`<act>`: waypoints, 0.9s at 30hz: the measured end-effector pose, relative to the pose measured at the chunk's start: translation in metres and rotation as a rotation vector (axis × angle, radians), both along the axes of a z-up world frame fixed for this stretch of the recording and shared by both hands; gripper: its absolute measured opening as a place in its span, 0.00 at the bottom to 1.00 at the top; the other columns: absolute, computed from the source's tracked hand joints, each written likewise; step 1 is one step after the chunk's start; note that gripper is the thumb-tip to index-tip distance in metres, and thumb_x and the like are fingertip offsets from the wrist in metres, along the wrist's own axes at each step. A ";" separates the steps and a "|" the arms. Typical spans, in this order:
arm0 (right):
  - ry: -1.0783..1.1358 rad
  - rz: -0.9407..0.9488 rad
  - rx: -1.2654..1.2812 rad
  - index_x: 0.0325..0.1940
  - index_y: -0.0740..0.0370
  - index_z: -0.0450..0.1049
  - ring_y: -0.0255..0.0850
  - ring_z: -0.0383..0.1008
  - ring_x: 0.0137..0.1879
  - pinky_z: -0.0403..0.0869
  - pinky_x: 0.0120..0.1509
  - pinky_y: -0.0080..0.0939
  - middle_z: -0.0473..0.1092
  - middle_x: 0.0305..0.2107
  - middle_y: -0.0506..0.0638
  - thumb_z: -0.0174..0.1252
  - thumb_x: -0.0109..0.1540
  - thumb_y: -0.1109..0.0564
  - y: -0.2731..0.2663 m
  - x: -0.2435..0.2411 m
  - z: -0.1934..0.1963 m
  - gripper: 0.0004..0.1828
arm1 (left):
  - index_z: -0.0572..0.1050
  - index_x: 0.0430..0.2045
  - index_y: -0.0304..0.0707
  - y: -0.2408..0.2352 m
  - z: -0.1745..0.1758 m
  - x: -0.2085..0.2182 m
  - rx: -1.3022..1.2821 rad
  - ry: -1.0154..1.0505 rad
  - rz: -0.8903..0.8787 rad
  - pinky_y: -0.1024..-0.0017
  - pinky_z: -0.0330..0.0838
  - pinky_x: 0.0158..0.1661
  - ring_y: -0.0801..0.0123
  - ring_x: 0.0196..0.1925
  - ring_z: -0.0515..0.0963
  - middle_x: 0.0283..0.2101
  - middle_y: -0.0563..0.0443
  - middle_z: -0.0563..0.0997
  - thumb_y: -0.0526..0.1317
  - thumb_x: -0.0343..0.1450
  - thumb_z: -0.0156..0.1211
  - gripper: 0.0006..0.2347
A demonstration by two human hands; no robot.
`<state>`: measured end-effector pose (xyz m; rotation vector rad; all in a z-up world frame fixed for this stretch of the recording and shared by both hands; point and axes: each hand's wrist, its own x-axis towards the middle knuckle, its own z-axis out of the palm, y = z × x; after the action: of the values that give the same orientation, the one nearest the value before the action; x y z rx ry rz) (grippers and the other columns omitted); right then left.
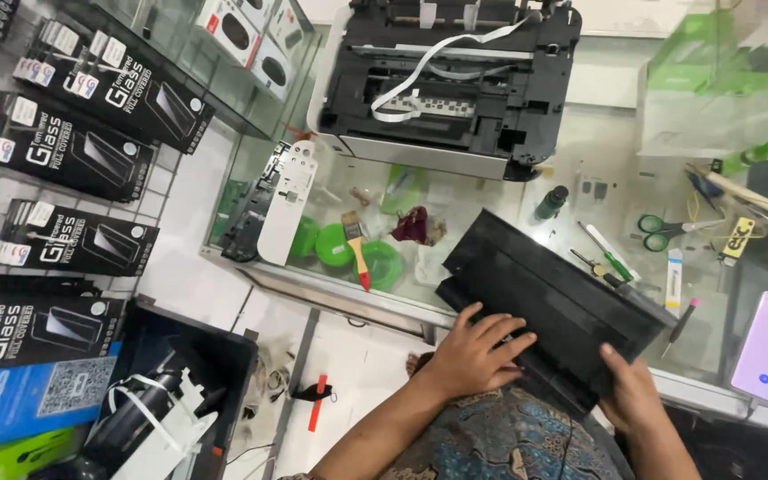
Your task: The person cleans a white plastic printer part and a black plastic printer part. They use a brush to apply a substance to the white part, then wipe it with a cloth. They repeat the brushing and wiping process on the black part.
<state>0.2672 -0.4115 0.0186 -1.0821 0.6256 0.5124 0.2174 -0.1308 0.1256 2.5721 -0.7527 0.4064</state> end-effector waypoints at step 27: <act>-0.224 -0.126 -0.046 0.56 0.66 0.70 0.48 0.75 0.48 0.76 0.54 0.50 0.74 0.45 0.58 0.62 0.59 0.52 0.022 0.019 0.017 0.24 | 0.65 0.65 0.33 0.143 0.000 0.002 -1.301 0.051 0.789 0.67 0.73 0.56 0.61 0.51 0.77 0.48 0.41 0.75 0.24 0.71 0.44 0.23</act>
<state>0.2865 -0.3895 0.0351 -1.1177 0.5060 0.2643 0.2195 0.0121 0.1253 1.4637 0.5131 0.7272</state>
